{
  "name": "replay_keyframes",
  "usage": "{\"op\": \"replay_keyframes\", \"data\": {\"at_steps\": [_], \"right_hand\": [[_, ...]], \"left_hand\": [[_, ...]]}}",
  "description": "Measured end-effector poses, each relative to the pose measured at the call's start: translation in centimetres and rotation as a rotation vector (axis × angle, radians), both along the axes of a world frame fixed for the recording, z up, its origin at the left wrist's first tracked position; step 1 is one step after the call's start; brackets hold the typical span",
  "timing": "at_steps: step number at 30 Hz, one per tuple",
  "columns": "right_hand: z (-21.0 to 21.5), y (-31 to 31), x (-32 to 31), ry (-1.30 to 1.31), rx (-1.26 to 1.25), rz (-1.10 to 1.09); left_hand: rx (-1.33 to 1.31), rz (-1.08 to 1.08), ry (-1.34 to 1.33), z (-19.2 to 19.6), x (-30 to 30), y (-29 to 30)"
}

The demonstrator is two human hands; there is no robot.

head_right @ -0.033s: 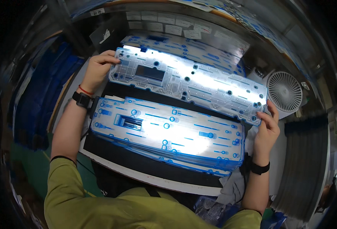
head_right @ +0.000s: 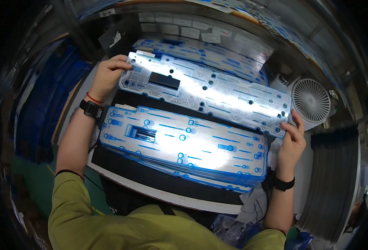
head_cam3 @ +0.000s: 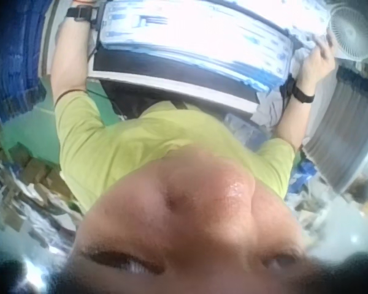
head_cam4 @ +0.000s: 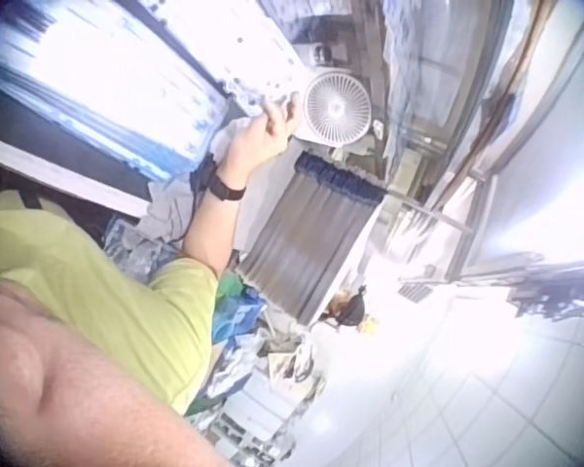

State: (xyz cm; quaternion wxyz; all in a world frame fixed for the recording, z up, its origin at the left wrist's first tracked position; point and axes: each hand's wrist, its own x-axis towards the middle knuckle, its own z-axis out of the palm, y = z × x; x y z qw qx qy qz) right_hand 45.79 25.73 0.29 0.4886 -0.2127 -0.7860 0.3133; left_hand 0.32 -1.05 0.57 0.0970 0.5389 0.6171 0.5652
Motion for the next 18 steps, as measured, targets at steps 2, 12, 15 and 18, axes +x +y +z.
{"op": "replay_keyframes", "data": {"at_steps": [2, 12, 15, 18], "right_hand": [[0.06, 0.01, -0.11, -0.012, -0.001, -0.005], [-0.01, 0.15, -0.16, -0.003, -0.035, 0.019], [-0.01, 0.15, -0.11, 0.004, -0.052, 0.025], [-0.22, 0.29, 0.11, 0.028, -0.050, 0.042]], "left_hand": [[0.015, 0.007, -0.035, 0.03, 0.26, 0.00], [0.015, 0.006, 0.010, -0.15, -0.21, -0.09], [0.008, 0.005, 0.025, -0.14, -0.30, -0.11], [0.053, -0.019, -0.048, -0.44, -0.15, 0.23]]}}
